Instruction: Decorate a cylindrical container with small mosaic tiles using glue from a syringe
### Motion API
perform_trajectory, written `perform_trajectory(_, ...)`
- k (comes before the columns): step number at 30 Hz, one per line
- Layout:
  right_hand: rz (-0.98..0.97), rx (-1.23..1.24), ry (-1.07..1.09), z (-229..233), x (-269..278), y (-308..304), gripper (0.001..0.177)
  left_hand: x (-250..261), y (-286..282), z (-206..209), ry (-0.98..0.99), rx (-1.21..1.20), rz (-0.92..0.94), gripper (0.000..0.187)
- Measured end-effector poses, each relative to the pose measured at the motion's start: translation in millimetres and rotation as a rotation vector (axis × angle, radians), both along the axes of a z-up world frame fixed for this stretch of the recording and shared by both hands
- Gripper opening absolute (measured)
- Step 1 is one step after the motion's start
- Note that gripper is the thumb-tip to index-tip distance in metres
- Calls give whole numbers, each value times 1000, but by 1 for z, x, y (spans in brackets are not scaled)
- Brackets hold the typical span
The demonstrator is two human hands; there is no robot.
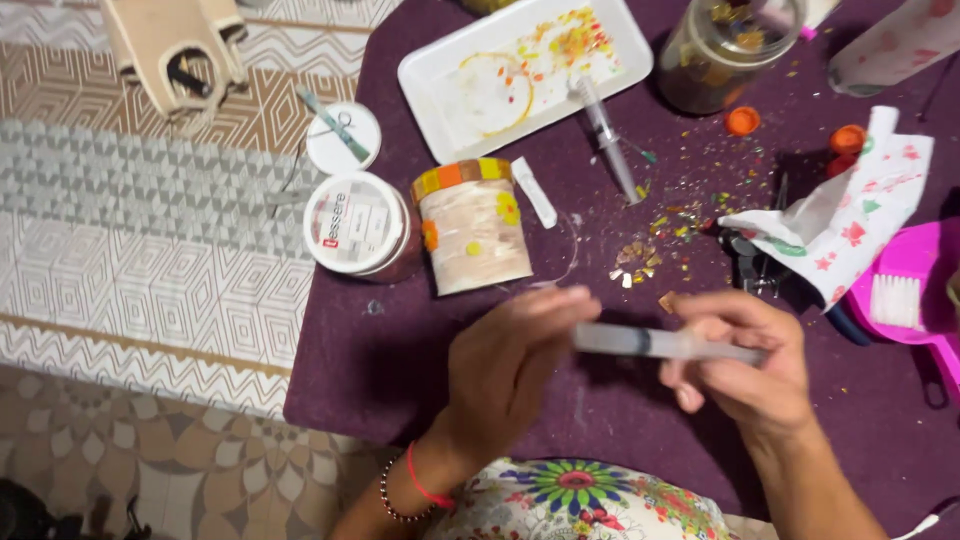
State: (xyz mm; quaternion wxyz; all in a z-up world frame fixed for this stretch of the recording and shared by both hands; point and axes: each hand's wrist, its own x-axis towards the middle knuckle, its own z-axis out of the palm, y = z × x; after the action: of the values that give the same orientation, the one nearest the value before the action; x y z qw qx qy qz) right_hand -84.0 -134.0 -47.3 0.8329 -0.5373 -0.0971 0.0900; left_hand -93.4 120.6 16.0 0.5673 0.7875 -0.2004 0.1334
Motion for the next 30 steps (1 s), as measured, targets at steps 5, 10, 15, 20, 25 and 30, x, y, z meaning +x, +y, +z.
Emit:
perform_trajectory(5, 74, -16, -81, -36, -3, -19, 66, -20, 10, -43, -303, -50, 101, 15)
perform_trajectory(10, -8, 51, -114, -21, -2, 35, 39, -10, 13, -69, -519, 98, 234, 23)
perform_trajectory(15, -107, 201, 92, -4, 6, 65, 36, -5, 18, -72, -558, 128, 321, 24)
perform_trajectory(20, -154, 184, 143, 19, 15, 86, 17, -6, 26, -79, -498, 185, 271, 19)
perform_trajectory(25, -149, 114, 87, 35, 23, 112, 17, -7, 30, -87, -481, 170, 302, 18)
perform_trajectory(30, -189, 104, 19, 40, 35, 113, 19, -9, 40, -69, -488, 66, 374, 23)
